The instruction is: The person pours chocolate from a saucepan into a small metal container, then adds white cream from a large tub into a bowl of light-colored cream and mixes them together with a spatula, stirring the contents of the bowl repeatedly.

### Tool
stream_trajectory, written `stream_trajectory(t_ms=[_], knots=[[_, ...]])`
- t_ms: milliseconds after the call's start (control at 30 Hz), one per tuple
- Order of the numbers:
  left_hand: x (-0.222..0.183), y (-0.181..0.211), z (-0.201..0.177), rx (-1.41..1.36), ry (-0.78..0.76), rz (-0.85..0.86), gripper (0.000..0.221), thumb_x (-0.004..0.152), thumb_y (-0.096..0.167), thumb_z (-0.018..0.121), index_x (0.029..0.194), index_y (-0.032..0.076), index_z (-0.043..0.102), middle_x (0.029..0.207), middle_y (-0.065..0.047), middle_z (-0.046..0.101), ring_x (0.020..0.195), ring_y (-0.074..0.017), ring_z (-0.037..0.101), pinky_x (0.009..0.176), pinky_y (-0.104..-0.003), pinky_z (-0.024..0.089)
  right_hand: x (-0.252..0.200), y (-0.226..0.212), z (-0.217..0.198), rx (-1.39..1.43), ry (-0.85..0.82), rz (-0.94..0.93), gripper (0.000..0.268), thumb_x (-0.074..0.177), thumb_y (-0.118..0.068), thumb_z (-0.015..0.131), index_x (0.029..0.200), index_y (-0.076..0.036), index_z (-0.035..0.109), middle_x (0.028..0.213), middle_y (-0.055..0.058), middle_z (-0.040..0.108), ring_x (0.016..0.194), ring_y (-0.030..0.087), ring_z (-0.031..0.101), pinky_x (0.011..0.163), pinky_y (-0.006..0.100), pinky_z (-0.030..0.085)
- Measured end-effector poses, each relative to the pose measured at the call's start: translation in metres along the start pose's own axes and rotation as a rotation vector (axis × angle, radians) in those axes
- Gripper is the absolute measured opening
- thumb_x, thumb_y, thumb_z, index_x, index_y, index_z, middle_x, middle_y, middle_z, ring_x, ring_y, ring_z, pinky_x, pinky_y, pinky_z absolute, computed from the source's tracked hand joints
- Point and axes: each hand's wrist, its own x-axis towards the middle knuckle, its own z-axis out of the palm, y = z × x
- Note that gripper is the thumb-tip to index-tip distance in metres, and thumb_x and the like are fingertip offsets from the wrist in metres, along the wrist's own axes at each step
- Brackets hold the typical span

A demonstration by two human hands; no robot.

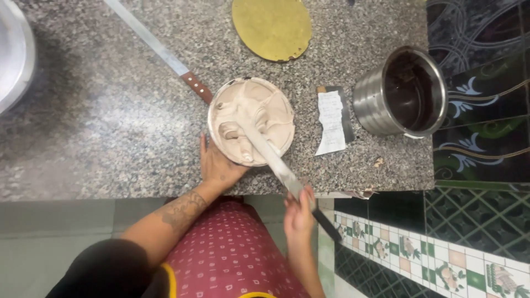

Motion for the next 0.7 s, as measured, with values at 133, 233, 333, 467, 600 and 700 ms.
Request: stream_trajectory(t_ms=[133, 233, 333, 467, 600, 700], knots=[[-0.002, -0.011, 0.013, 0.021, 0.055, 0.009, 0.094, 0.076, 0.069, 0.073, 0.142, 0.006, 0.055, 0.143, -0.024, 0.055, 0.144, -0.0344, 0.039, 0.127, -0.053, 0.007, -0.046, -0.044, -0.079, -0.026, 0.179, 0.061, 0.033, 0.098, -0.026, 0.062, 0.13, -0.025, 0.056, 0.102, -0.003, 0.065, 0.08, 0.014, 0.062, 0.068, 0.03, 0.047], [-0.002, -0.001, 0.001, -0.001, 0.06, 0.022, 0.089, 0.069, 0.06, 0.081, 0.137, 0.008, 0.058, 0.139, -0.02, 0.06, 0.138, -0.035, 0.045, 0.123, -0.055, 0.015, -0.054, -0.072, -0.096, 0.121, 0.058, -0.033, 0.026, 0.103, -0.024, 0.064, 0.128, -0.024, 0.059, 0.101, -0.007, 0.062, 0.079, 0.012, 0.061, 0.069, 0.03, 0.047], [0.008, 0.013, -0.035, -0.189, 0.043, -0.159, 0.093, 0.057, 0.046, 0.087, 0.136, 0.007, 0.057, 0.131, -0.018, 0.063, 0.127, -0.0367, 0.054, 0.113, -0.047, 0.038, -0.053, -0.112, -0.05, 0.2, 0.007, -0.283, 0.022, 0.11, -0.031, 0.062, 0.125, -0.015, 0.057, 0.101, 0.003, 0.062, 0.08, 0.017, 0.059, 0.072, 0.031, 0.048], [0.012, -0.041, -0.062, -0.213, 0.118, -0.097, 0.083, 0.069, 0.04, 0.086, 0.138, 0.004, 0.057, 0.129, -0.019, 0.067, 0.118, -0.037, 0.064, 0.103, -0.045, 0.049, -0.087, -0.145, 0.002, 0.159, -0.054, -0.477, 0.019, 0.111, -0.024, 0.061, 0.126, -0.015, 0.052, 0.104, 0.005, 0.061, 0.083, 0.021, 0.059, 0.074, 0.035, 0.049], [-0.001, -0.096, -0.057, 0.048, 0.245, 0.102, 0.061, 0.082, 0.034, 0.08, 0.131, 0.003, 0.062, 0.124, -0.02, 0.07, 0.109, -0.0389, 0.067, 0.095, -0.046, 0.05, -0.1, -0.149, -0.011, -0.09, -0.412, -0.618, 0.022, 0.109, -0.01, 0.06, 0.127, -0.011, 0.048, 0.114, 0.018, 0.066, 0.097, 0.032, 0.065, 0.087, 0.045, 0.053], [-0.025, -0.091, -0.024, -0.233, 0.181, -0.192, 0.038, 0.095, 0.03, 0.069, 0.124, 0.006, 0.068, 0.112, -0.014, 0.075, 0.102, -0.0333, 0.072, 0.091, -0.042, 0.055, -0.059, -0.162, -0.056, -0.208, -0.53, -0.326, 0.027, 0.1, -0.006, 0.057, 0.126, -0.005, 0.054, 0.126, 0.029, 0.067, 0.104, 0.04, 0.07, 0.097, 0.051, 0.055]])
